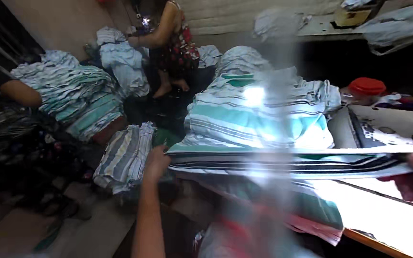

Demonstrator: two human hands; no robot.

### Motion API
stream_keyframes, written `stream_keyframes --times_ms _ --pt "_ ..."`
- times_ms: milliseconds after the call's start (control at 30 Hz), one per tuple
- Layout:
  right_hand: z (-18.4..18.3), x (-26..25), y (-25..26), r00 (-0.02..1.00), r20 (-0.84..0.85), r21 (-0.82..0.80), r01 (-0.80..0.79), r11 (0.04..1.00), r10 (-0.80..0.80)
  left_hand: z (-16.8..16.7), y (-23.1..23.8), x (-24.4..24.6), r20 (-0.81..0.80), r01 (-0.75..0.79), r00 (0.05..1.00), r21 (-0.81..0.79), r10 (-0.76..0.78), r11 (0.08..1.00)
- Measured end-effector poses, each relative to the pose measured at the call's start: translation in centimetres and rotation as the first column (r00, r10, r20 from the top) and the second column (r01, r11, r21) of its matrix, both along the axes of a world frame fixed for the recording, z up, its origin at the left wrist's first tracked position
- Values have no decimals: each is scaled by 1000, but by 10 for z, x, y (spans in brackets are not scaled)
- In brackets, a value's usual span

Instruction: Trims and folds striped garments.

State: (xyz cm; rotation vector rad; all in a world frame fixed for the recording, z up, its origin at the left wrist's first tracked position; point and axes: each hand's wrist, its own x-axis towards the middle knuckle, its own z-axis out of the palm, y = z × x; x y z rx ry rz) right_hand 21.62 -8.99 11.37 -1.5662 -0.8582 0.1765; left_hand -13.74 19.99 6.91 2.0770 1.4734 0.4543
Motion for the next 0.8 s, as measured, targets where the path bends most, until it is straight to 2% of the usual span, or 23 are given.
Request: stream_keyframes --times_ms 33,67,100,133,167,200,267,333,400,467,500,600,667,733,800 --pt "5 3 8 996 -11 -55 -89 995 89 2 6 -5 146 133 982 -104 -117 986" --pt "4 14 18 985 -23 -66 -170 983 169 4 10 -4 356 234 918 -130 -175 963" --pt "1 25 32 975 -60 -7 -216 976 215 2 15 1 583 294 790 -94 -187 951" --pt "-4 36 50 972 -110 126 -195 973 209 4 20 8 750 327 631 -23 -200 945" --pt "-6 43 68 975 -155 266 -114 957 159 10 22 16 831 290 516 61 -210 955" --pt "-4 44 83 977 -187 369 -26 929 102 17 24 25 863 198 458 136 -214 971" --pt "2 38 99 986 -159 443 34 896 41 24 27 36 865 -95 465 261 -189 961" --pt "0 22 104 997 -57 410 -21 912 48 9 17 34 867 -308 484 295 -118 904" --pt "-14 4 104 992 41 336 -126 933 120 -25 -3 29 920 -405 391 211 -40 890" --pt "-28 -13 107 963 149 209 -254 944 226 -63 -27 28 957 -506 274 54 101 861" --pt "-36 -18 109 936 219 136 -308 941 275 -82 -41 29 954 -526 245 -17 171 850" --pt "-48 -39 123 842 398 -51 -377 925 365 -128 -85 35 913 -433 165 -274 374 859" --pt "-50 -52 137 760 560 -119 -321 940 331 -146 -107 43 820 -263 263 -445 508 856" --pt "-42 -58 153 647 714 -165 -215 963 267 -152 -116 50 738 -70 376 -581 561 811" --pt "-34 -58 168 637 744 -213 -64 975 204 -152 -119 57 759 45 347 -601 551 798"
